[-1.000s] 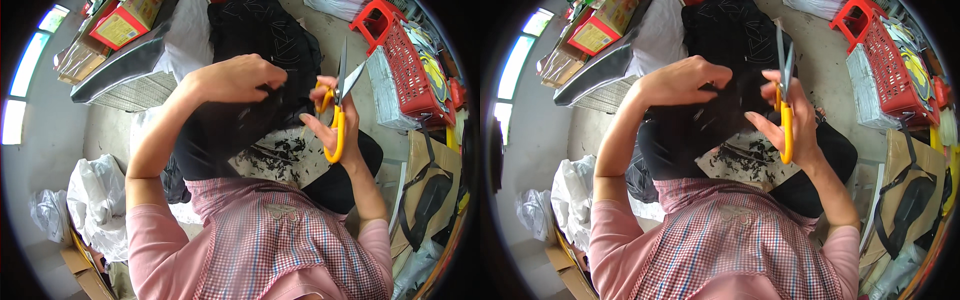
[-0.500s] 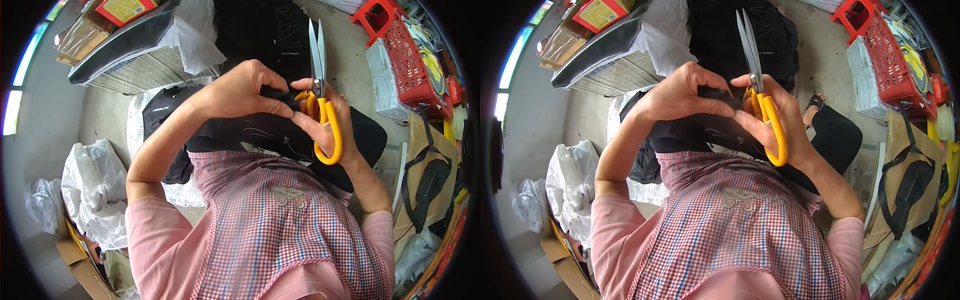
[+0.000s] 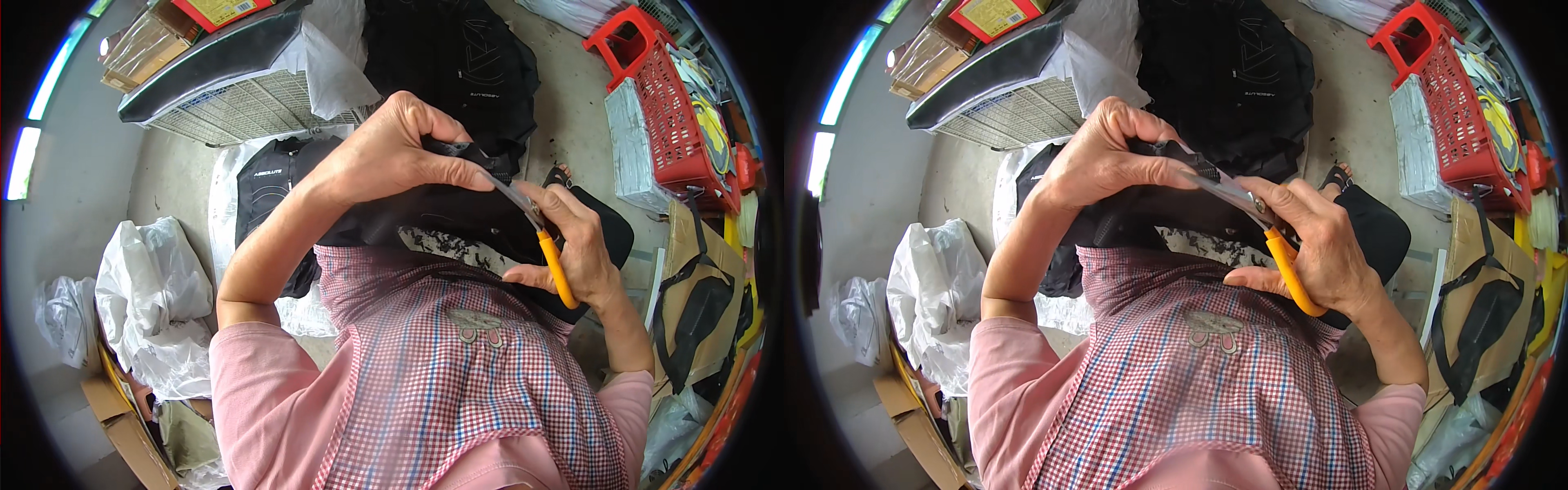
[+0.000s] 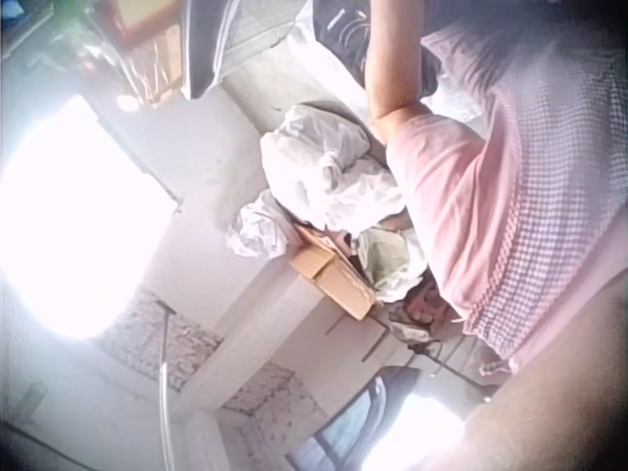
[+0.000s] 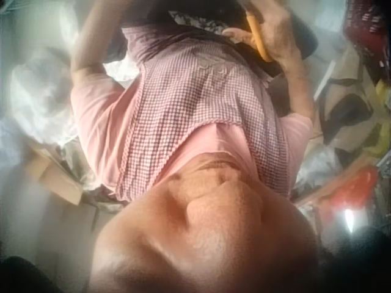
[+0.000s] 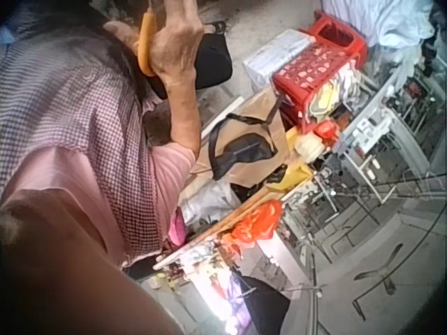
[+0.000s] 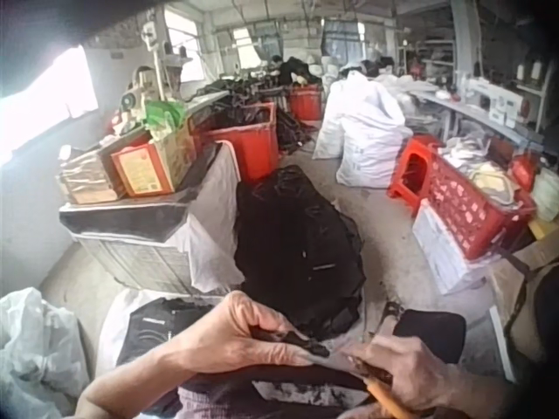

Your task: Trimming excess fabric and loose threads from black bags using scissors.

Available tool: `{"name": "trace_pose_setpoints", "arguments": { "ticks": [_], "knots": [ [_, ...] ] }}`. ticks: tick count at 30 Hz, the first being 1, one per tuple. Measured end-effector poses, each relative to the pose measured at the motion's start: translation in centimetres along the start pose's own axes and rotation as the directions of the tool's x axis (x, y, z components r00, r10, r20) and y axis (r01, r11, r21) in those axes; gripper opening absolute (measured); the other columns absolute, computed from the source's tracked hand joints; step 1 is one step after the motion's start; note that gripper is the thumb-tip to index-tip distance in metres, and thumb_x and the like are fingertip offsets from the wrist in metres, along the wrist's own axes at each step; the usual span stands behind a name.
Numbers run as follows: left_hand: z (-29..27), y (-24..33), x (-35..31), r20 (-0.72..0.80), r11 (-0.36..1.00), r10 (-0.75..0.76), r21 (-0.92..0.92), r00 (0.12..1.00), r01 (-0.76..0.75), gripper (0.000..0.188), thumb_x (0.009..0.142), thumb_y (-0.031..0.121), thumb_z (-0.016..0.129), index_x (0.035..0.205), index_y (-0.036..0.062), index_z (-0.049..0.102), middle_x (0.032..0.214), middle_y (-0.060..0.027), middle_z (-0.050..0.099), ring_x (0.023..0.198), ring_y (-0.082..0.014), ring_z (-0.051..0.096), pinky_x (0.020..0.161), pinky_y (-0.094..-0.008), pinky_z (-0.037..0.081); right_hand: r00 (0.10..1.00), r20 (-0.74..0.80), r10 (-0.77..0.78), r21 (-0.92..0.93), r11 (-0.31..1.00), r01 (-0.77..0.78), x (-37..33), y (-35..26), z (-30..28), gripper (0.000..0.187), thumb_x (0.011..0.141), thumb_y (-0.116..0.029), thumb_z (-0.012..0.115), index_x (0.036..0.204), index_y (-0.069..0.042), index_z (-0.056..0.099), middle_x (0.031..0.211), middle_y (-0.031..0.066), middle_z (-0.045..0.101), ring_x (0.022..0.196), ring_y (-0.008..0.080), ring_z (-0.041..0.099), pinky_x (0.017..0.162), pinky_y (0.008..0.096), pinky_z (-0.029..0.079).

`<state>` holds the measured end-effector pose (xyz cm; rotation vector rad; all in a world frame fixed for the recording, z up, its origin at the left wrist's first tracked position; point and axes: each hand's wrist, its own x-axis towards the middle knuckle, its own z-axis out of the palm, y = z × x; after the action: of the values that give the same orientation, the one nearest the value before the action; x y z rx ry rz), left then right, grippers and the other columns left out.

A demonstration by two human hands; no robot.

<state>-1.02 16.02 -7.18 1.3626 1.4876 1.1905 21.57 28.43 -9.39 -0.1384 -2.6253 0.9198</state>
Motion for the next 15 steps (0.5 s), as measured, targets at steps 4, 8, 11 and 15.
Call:
{"name": "trace_pose_setpoints", "arguments": {
  "ticks": [4,8,11,15],
  "knots": [
    [0.39,0.09,-0.39,-0.033,0.999,0.026,-0.022,0.999,-0.027,0.014,0.073,0.009,0.079,0.079,-0.0018,0.072,0.064,0.0011,0.063,0.051,-0.0034,0.043,0.048,-0.0167,0.037,1.000,0.009,0.010,0.023,1.000,-0.010,-0.18,0.44,0.29,0.064,0.066,-0.040,0.084,0.111,-0.002,0.058,0.073,0.0058,0.054,0.054,0.0135,0.044,0.048,0.0250,0.039],
    [0.71,-0.06,-0.53,-0.097,0.999,0.025,-0.028,0.995,-0.028,0.014,0.076,0.012,0.076,0.071,0.0003,0.070,0.055,0.0073,0.049,0.049,-0.0023,0.031,0.044,-0.0173,0.028,0.999,-0.012,-0.034,-0.006,0.999,0.034,0.15,0.91,0.62,0.060,0.067,-0.040,0.082,0.104,0.000,0.059,0.068,0.0061,0.055,0.049,0.0134,0.042,0.043,0.0243,0.037],
    [0.68,0.11,-0.47,-0.093,0.999,0.000,-0.042,0.996,-0.003,0.012,0.074,0.010,0.078,0.073,-0.0007,0.071,0.058,0.0049,0.055,0.049,-0.0022,0.037,0.046,-0.0163,0.033,1.000,0.007,-0.011,0.047,0.999,0.010,0.51,0.63,0.73,0.060,0.070,-0.046,0.078,0.101,0.001,0.058,0.069,0.0060,0.052,0.051,0.0145,0.040,0.046,0.0258,0.035],
    [0.72,0.16,-0.48,-0.092,0.998,-0.033,-0.064,0.995,0.027,0.011,0.073,0.007,0.078,0.074,-0.0014,0.072,0.061,0.0026,0.062,0.048,-0.0019,0.043,0.047,-0.0153,0.037,0.999,0.034,0.035,0.097,0.995,-0.038,0.55,0.52,0.84,0.060,0.074,-0.051,0.073,0.098,0.002,0.058,0.069,0.0058,0.050,0.052,0.0156,0.039,0.048,0.0274,0.034]
  ]
}}
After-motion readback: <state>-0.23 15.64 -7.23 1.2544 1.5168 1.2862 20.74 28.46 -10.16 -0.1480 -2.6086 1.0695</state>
